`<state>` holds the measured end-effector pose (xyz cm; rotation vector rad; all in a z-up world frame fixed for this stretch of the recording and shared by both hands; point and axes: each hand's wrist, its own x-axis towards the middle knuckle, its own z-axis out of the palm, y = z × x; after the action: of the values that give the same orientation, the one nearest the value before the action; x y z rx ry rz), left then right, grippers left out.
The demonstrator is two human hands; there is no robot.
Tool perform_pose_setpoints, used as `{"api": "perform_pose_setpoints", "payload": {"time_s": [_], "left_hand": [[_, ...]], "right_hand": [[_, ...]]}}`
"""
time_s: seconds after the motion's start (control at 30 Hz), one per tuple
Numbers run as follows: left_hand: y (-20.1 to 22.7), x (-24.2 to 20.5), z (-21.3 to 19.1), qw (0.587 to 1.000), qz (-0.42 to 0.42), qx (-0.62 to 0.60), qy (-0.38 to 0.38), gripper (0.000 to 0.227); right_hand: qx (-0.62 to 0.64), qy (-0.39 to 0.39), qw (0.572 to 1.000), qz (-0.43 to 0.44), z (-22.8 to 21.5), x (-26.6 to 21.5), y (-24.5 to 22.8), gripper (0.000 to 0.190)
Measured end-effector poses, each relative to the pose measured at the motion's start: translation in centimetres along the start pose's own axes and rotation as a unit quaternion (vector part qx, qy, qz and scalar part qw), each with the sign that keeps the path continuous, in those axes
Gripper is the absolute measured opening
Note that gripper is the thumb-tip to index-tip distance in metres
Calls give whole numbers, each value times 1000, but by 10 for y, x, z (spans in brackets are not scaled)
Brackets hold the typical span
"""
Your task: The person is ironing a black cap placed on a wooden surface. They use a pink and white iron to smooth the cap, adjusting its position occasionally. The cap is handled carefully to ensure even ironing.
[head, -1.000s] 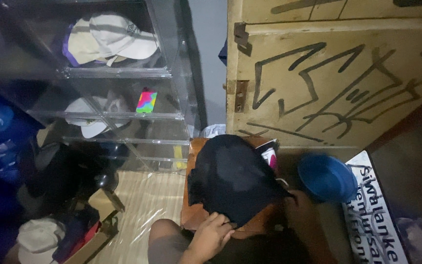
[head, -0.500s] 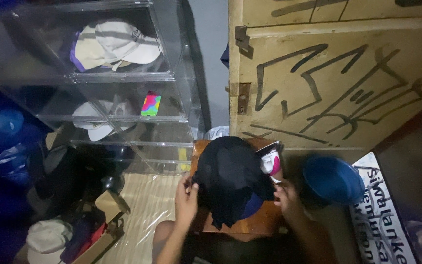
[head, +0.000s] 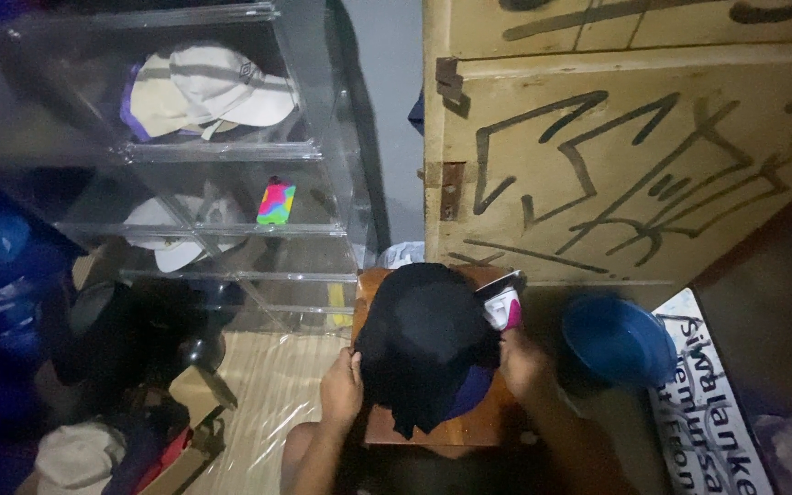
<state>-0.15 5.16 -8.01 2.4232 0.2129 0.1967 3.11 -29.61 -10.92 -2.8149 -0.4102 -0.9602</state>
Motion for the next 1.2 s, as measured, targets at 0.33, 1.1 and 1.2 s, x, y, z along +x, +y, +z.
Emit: {"api": "perform_pose_setpoints", "payload": {"time_s": [0.33,1.1,1.2], "left_hand": [[-12,13,16,997,72,32,-9,26],[130,57,-78,995,54,-70,-38,40],[130,22,-97,993,-96,50,-35,55]], "right_hand": [[-111,-1,994,19,9,2,6,18],[410,-198,847,274,-95,68,-96,64],[491,-247,807,215,-70,85,-76,57]]}}
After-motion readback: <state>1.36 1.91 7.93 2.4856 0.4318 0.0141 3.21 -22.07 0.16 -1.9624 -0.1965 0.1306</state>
